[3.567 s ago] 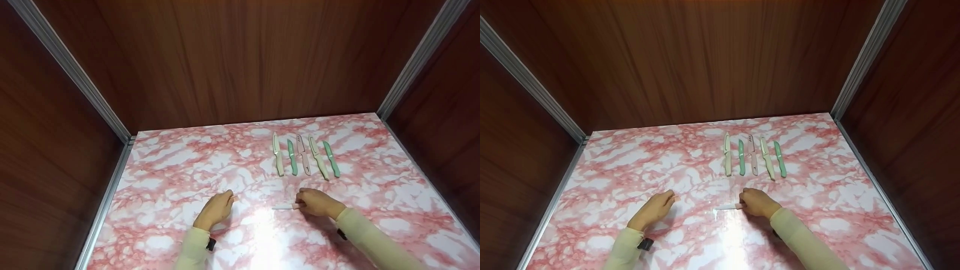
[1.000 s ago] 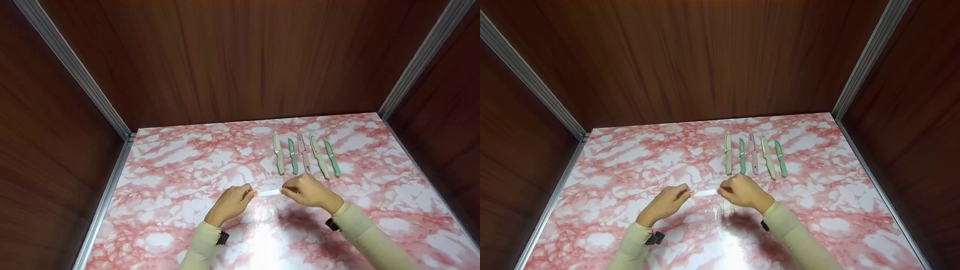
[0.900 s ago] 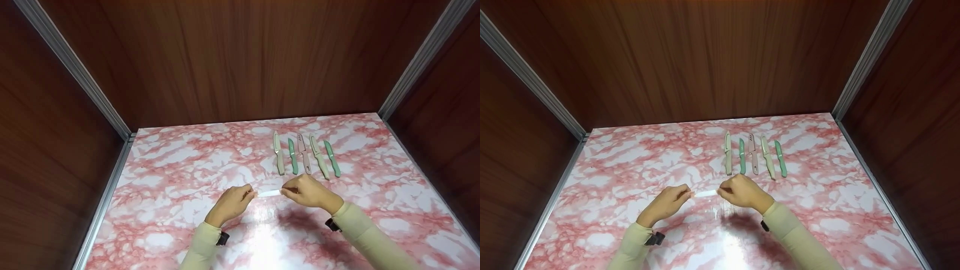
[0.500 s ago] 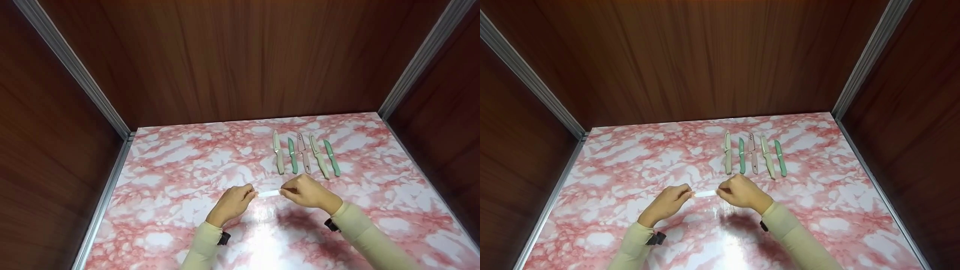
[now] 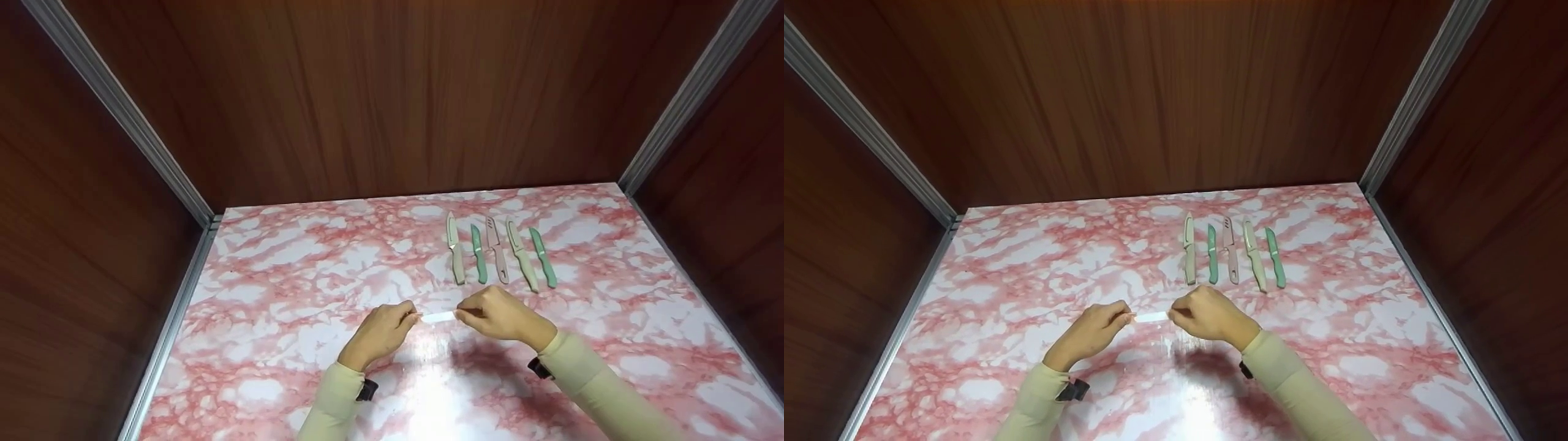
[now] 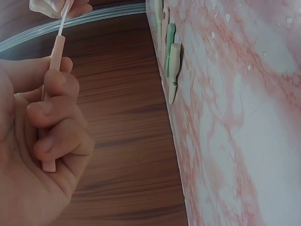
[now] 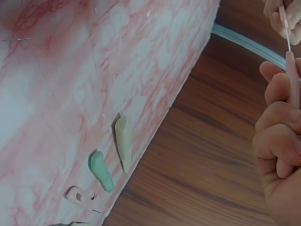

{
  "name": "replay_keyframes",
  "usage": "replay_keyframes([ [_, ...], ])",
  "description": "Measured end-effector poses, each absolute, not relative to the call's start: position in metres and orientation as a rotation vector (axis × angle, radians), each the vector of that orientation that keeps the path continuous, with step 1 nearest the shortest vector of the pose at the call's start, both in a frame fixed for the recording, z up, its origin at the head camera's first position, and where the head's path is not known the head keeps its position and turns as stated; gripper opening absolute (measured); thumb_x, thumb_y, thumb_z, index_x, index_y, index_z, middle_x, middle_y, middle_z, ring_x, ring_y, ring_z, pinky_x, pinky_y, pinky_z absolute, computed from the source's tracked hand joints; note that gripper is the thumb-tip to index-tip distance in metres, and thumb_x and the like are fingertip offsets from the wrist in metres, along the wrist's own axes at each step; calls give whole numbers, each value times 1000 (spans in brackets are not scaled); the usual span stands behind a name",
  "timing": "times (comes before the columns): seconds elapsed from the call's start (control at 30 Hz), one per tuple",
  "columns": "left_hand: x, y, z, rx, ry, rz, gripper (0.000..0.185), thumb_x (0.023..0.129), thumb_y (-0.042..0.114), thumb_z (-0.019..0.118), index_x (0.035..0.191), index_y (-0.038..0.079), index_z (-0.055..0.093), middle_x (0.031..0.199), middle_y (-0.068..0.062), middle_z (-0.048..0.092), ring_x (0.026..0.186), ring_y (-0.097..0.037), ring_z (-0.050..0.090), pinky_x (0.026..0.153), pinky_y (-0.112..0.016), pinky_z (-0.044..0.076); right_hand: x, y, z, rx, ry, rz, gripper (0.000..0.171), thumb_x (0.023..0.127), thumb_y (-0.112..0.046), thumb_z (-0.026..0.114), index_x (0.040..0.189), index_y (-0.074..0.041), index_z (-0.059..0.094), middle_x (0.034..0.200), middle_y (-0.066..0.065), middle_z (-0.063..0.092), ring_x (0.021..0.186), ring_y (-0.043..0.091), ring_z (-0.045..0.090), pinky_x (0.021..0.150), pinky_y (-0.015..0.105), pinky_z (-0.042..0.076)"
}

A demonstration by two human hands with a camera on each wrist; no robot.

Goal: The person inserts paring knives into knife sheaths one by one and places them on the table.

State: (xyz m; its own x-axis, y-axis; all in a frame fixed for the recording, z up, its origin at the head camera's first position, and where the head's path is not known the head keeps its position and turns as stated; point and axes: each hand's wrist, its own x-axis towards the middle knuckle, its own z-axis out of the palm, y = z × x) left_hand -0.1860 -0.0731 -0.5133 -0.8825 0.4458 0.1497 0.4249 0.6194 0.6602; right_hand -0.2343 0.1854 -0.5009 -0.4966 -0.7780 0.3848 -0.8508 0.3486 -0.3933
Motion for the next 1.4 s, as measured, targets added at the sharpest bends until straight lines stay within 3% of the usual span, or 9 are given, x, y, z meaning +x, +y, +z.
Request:
replay_keyframes([
  [0.73, -184, -70, -512, 738, 2757, 1178, 22, 100, 27, 47, 88, 12, 58, 61, 10, 34, 49, -5, 29, 49, -22, 28, -232, 184, -501, 1489, -2509, 816, 31, 94, -16, 58, 63, -22, 53, 55, -16, 39, 47, -4, 30, 45, 15, 31],
  [1.4, -186, -63, -511, 760, 2791, 1164, 19, 99, 22, 50, 82, 17, 57, 62, 10, 41, 53, -4, 38, 54, -23, 36, -231, 182, -498, 1502, -2495, 820, 37, 93, -13, 58, 59, -22, 45, 53, -14, 30, 47, -6, 23, 46, 12, 23],
])
